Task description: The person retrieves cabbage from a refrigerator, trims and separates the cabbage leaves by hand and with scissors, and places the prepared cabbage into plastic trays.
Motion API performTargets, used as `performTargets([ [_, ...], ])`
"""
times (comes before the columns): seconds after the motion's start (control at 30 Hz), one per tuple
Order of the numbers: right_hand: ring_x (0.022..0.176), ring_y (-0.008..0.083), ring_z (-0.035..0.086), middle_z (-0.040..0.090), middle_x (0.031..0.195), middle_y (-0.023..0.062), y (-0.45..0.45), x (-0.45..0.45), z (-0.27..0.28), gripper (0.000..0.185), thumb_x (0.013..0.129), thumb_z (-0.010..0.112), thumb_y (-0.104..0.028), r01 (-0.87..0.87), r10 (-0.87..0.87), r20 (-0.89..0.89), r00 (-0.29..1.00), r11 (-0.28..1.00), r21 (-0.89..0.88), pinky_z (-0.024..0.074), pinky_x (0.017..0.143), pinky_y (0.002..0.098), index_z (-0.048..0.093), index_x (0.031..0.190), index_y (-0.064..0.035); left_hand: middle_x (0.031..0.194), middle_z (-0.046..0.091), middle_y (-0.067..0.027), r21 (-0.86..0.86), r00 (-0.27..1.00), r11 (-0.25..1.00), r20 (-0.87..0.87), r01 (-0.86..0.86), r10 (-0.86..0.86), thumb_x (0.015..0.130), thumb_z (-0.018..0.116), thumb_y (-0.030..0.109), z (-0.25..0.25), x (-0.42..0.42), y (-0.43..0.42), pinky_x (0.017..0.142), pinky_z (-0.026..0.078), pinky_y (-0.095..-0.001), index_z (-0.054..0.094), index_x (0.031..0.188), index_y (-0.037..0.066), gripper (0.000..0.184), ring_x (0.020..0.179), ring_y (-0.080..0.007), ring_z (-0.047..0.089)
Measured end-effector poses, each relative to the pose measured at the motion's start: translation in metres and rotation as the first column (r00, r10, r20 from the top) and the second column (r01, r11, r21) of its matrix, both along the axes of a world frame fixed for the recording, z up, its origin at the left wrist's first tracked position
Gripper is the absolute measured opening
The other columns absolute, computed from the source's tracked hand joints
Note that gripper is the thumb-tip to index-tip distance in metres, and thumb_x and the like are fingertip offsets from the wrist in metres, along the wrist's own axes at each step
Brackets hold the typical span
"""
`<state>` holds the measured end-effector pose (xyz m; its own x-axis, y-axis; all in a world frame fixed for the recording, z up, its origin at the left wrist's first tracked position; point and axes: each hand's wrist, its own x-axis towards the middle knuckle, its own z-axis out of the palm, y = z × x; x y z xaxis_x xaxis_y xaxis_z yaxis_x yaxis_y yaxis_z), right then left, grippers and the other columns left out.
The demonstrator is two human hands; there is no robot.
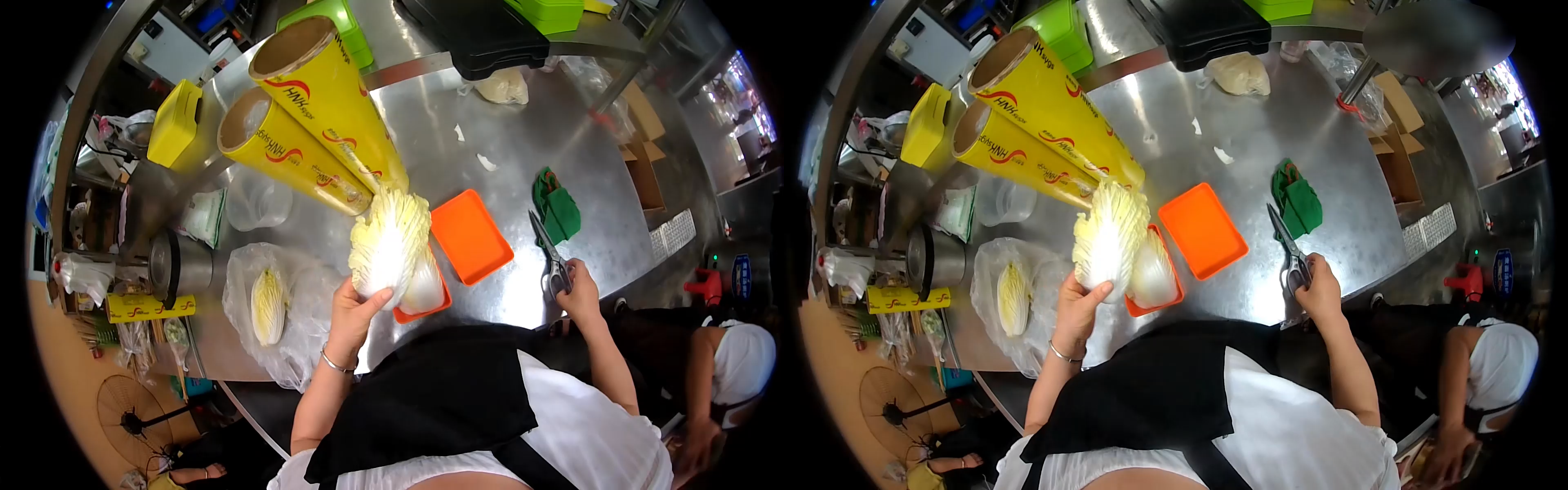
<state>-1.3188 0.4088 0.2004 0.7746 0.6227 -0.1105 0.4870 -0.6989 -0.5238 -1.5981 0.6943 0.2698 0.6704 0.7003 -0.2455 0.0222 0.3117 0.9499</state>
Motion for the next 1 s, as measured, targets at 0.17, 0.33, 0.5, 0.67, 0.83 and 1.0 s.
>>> performTargets([
  [0.17,0.069,0.0086,0.056,0.059,0.084,0.0005,-0.003,-0.006,0.037,0.064,0.075,0.068,-0.003,0.374,0.064,-0.846,0.529,0.877,0.3,0.0455,0.064,0.0254,0.042,0.133,-0.0093,0.119,0.06,-0.0077,-0.201,0.995,0.979,0.102,0.029,-0.008,0.081,0.07,0.005,-0.013,-0.003,-0.002,0.097,0.042,-0.0326,0.053,0.122,0.001,0.044,0.11,-0.017,0.056],
  [0.33,0.093,0.014,0.055,0.058,0.1,0.0047,0.035,-0.013,0.064,0.064,0.072,0.079,-0.025,-0.04,0.366,-0.798,0.478,0.917,0.397,0.0428,0.085,0.0281,0.048,0.125,-0.0079,0.117,0.061,-0.0062,-0.175,0.99,0.978,0.1,0.114,-0.097,0.08,0.07,0.007,-0.015,-0.013,0.005,0.096,0.042,-0.0329,0.054,0.122,0.001,0.045,0.108,-0.0162,0.056],
  [0.5,0.1,0.0158,0.053,0.056,0.109,0.0054,0.101,-0.029,0.064,0.068,0.072,0.079,-0.03,-0.375,0.575,-0.693,0.435,0.815,0.442,0.0418,0.09,0.0302,0.046,0.127,-0.0094,0.115,0.061,-0.0049,-0.131,0.991,0.983,0.043,0.129,-0.125,0.08,0.071,0.01,-0.016,-0.035,0.014,0.095,0.041,-0.0312,0.056,0.12,0.001,0.044,0.106,-0.0143,0.056],
  [0.67,0.1,0.016,0.052,0.055,0.106,0.0054,0.162,-0.049,0.073,0.065,0.076,0.075,-0.039,-0.463,0.638,-0.683,0.357,0.756,0.464,0.0413,0.089,0.0295,0.046,0.126,-0.0089,0.114,0.062,-0.0043,-0.118,0.996,0.989,-0.011,0.087,-0.089,0.081,0.071,0.011,-0.022,-0.065,0.017,0.095,0.041,-0.0303,0.056,0.12,0.0,0.044,0.105,-0.0135,0.055],
  [0.83,0.099,0.0177,0.053,0.055,0.106,0.0072,0.199,-0.062,0.064,0.063,0.079,0.072,-0.042,-0.565,0.631,-0.716,0.299,0.722,0.4,0.0417,0.088,0.0299,0.047,0.125,-0.0073,0.114,0.062,-0.0045,-0.128,0.998,0.992,-0.061,0.01,-0.018,0.081,0.071,0.012,-0.036,-0.088,0.026,0.094,0.042,-0.03,0.057,0.119,0.0,0.042,0.104,-0.0131,0.056],
  [1.0,0.108,0.0224,0.054,0.055,0.115,0.012,0.229,-0.075,0.057,0.069,0.079,0.071,-0.044,-0.578,0.664,-0.671,0.329,0.704,0.413,0.0412,0.093,0.0331,0.044,0.13,-0.0064,0.114,0.061,-0.0056,-0.264,0.993,0.959,0.016,-0.106,0.114,0.082,0.069,0.009,-0.049,-0.098,0.036,0.092,0.045,-0.0305,0.055,0.121,0.001,0.043,0.104,-0.0145,0.057],
])
